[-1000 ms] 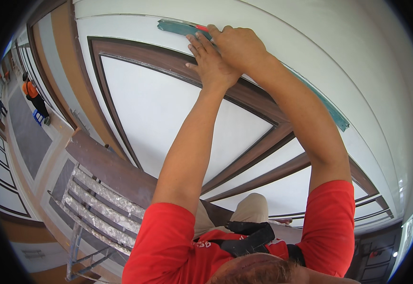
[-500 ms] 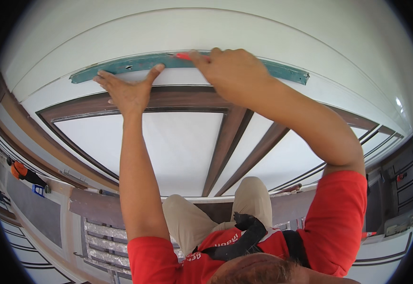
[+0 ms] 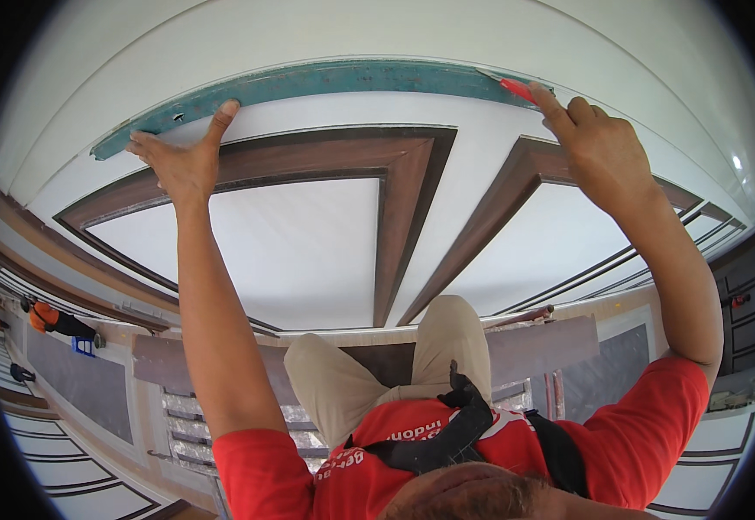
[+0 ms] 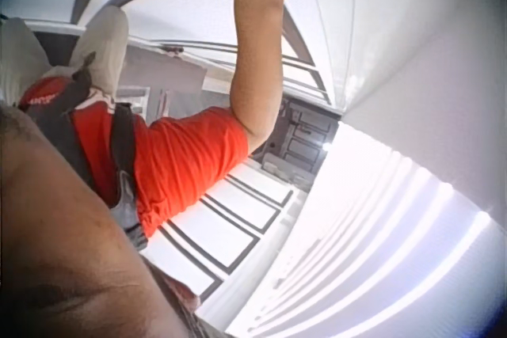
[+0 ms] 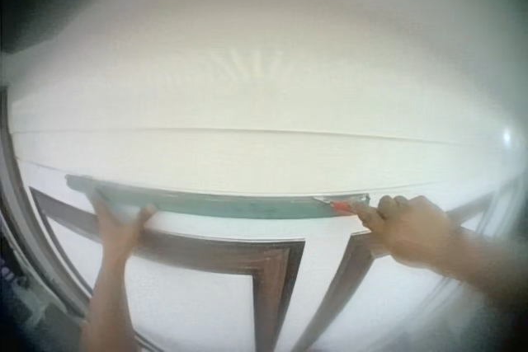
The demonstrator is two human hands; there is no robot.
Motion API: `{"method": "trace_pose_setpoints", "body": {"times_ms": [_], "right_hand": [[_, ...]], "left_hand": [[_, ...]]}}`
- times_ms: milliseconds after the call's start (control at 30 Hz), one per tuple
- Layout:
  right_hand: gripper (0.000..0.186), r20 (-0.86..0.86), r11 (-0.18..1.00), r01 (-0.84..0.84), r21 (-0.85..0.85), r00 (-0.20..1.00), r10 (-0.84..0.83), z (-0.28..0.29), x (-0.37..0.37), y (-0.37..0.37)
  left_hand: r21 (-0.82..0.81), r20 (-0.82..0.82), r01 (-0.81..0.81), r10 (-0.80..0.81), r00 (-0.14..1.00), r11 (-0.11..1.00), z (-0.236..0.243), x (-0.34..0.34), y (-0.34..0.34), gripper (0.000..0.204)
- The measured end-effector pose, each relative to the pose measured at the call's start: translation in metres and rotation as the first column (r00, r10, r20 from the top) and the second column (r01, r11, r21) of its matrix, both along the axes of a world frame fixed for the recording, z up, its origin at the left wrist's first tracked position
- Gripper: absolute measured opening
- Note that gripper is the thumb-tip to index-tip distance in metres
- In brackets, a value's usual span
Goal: The person uses a red utility knife to trim excess material from the edge of a white ceiling panel adjacent to a dark brown decorative molding. They then use a green plastic scraper to smooth the seam between the panel and the molding.
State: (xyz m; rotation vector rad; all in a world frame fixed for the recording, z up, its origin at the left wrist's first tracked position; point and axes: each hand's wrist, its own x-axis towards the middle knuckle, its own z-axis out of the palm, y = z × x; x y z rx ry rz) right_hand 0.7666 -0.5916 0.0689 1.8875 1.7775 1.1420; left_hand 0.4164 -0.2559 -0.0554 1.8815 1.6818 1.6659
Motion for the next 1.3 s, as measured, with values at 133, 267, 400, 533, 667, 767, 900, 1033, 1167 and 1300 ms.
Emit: {"method": "trace_pose_setpoints", "body": {"times_ms": [133,267,400,533,667,767,900,1033,1167,1300], "right_hand": [[0.076,-0.027,0.999,0.048,0.000,0.998,-0.048,0.002,0.005,-0.008],[0.061,-0.029,0.998,-0.032,0.053,0.999,0.034,0.005,0.001,-0.014],[0.055,-0.013,0.996,0.058,0.075,0.998,-0.057,0.010,-0.037,-0.015],[0.051,-0.046,0.979,-0.169,0.119,0.983,0.175,0.022,-0.116,0.015],[0.055,-0.142,0.847,-0.519,0.115,0.835,0.531,0.013,-0.191,0.112],[0.054,-0.168,0.724,-0.667,0.173,0.705,0.689,0.000,-0.243,0.197],[0.045,-0.240,0.776,-0.620,0.118,0.740,0.628,-0.001,-0.296,0.261],[0.050,-0.261,0.787,-0.612,0.076,0.749,0.608,-0.005,-0.319,0.288],[0.045,-0.266,0.772,-0.633,0.066,0.734,0.625,-0.006,-0.326,0.294],[0.043,-0.241,0.744,-0.663,0.085,0.711,0.661,-0.004,-0.327,0.297]], "left_hand": [[-0.052,0.029,0.035,-0.034,0.999,0.998,0.006,-0.001,-0.008,0.167],[-0.092,0.016,0.043,-0.042,0.999,0.995,0.018,0.004,-0.024,0.167],[-0.104,0.006,0.040,-0.039,0.999,0.994,0.020,0.011,-0.029,0.168],[-0.100,0.044,0.050,-0.045,0.998,0.994,0.018,0.005,-0.035,0.169],[-0.128,0.093,0.096,-0.085,0.992,0.987,0.025,0.004,-0.045,0.161],[-0.112,0.117,0.108,-0.095,0.989,0.988,0.023,0.003,-0.034,0.146],[-0.110,0.085,0.157,-0.148,0.985,0.981,0.025,0.002,-0.037,0.129],[-0.092,0.125,0.171,-0.159,0.979,0.981,0.026,-0.001,-0.043,0.127],[-0.042,0.167,0.169,-0.160,0.973,0.985,0.019,0.000,-0.037,0.124],[-0.044,0.158,0.170,-0.161,0.974,0.984,0.019,0.001,-0.038,0.122]]}}
